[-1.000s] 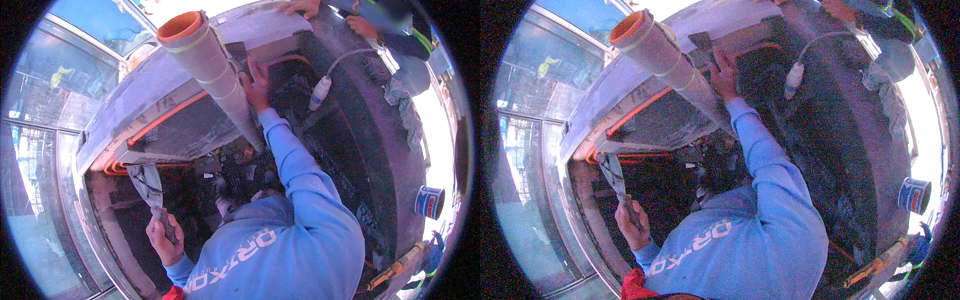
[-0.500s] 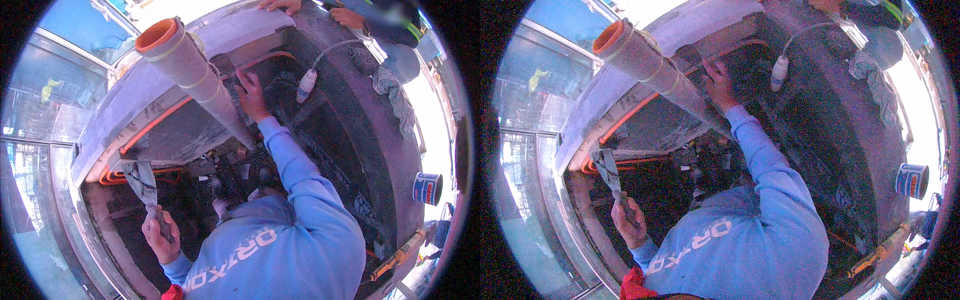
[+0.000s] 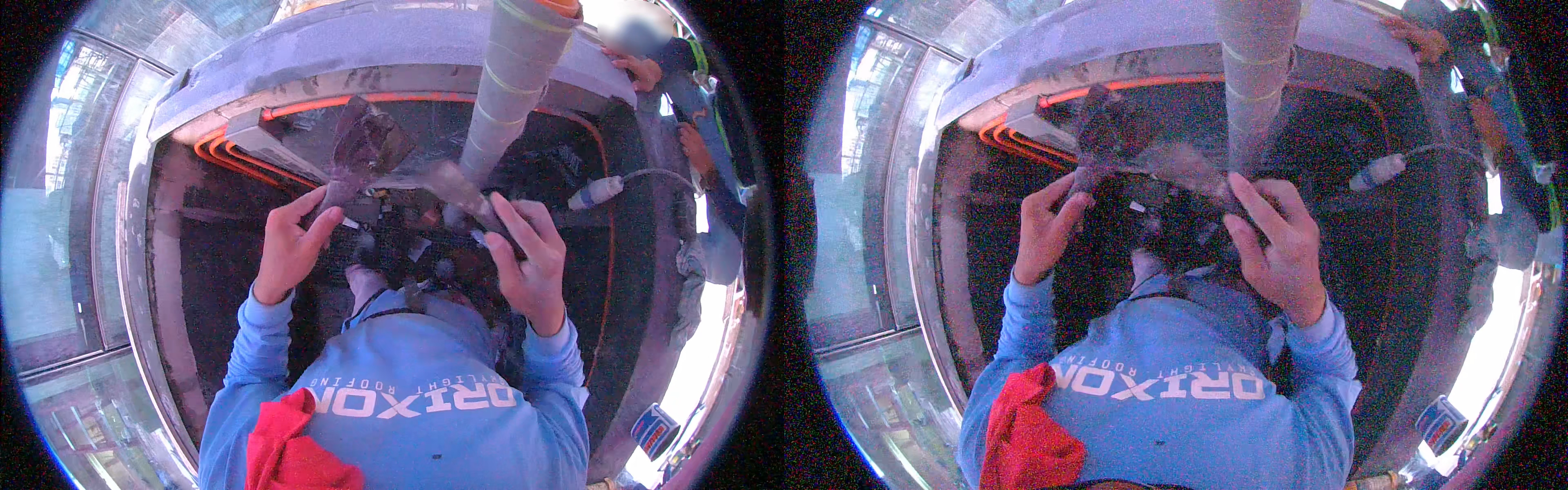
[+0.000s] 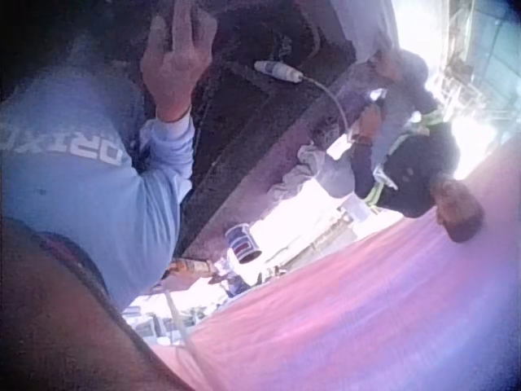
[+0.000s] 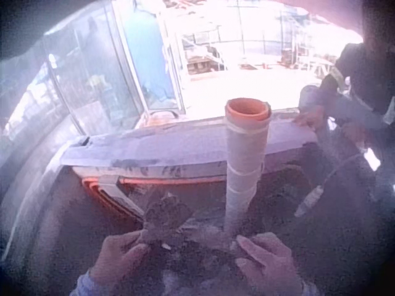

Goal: The person scrapes a dark surface with a putty knife, then lifts and positions a large dark panel onto the surface with assistance from another person. The panel is aligned and pressed into place along the edge of the structure.

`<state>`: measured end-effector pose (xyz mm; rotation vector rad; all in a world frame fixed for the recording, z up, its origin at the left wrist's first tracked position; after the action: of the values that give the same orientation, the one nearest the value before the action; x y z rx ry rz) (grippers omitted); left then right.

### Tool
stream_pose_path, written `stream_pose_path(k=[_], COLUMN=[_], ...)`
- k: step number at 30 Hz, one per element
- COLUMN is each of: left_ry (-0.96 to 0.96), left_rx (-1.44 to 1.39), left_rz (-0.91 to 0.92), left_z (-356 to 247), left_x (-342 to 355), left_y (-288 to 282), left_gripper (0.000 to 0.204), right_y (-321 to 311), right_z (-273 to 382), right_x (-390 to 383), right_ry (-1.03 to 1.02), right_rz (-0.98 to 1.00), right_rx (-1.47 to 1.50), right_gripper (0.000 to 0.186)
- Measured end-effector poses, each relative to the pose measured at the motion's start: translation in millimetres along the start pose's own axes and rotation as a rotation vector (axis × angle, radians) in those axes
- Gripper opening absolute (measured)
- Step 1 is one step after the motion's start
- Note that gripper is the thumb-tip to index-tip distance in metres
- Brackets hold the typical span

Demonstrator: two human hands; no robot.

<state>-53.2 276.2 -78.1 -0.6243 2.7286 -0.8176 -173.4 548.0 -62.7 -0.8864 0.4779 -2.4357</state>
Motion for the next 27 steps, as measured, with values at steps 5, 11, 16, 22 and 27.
stream_pose_path(k=[5, 11, 16, 22, 27], left_ry=[0.278, 0.173, 0.001, -0.058, -0.086], left_rx=[0.078, 0.039, -0.138, -0.377, -0.316], left_rz=[-0.087, -0.003, -0.135, -0.234, -0.156], left_z=[-2, 3, 13, 31, 33], left_x=[5, 3, 1, 9, 7], left_y=[5, -3, -9, -14, -5], left_gripper=[0.035, 0.032, 0.028, 0.033, 0.036], right_y=[25, 53, 44, -25, -46], right_z=[12, 4, -5, -52, -128], right_x=[30, 34, 23, -22, -37], right_ry=[-0.089, -0.116, -0.059, 0.317, 0.475], right_rz=[0.083, 0.217, 0.296, -0.031, -0.595], right_rx=[-0.139, -0.257, -0.323, 0.393, 1.095], right_gripper=[0.045, 0.043, 0.047, 0.045, 0.04])
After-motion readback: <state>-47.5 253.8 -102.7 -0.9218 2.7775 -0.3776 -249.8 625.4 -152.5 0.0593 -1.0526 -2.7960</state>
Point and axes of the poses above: each hand's wrist, its own x-axis towards the middle knuckle, its own y-axis out of the palm, z = x × y, the point moved 7 cm from there along x, towards the middle knuckle, and after that the axes turned 6 degrees about x, right-handed, at the moved point
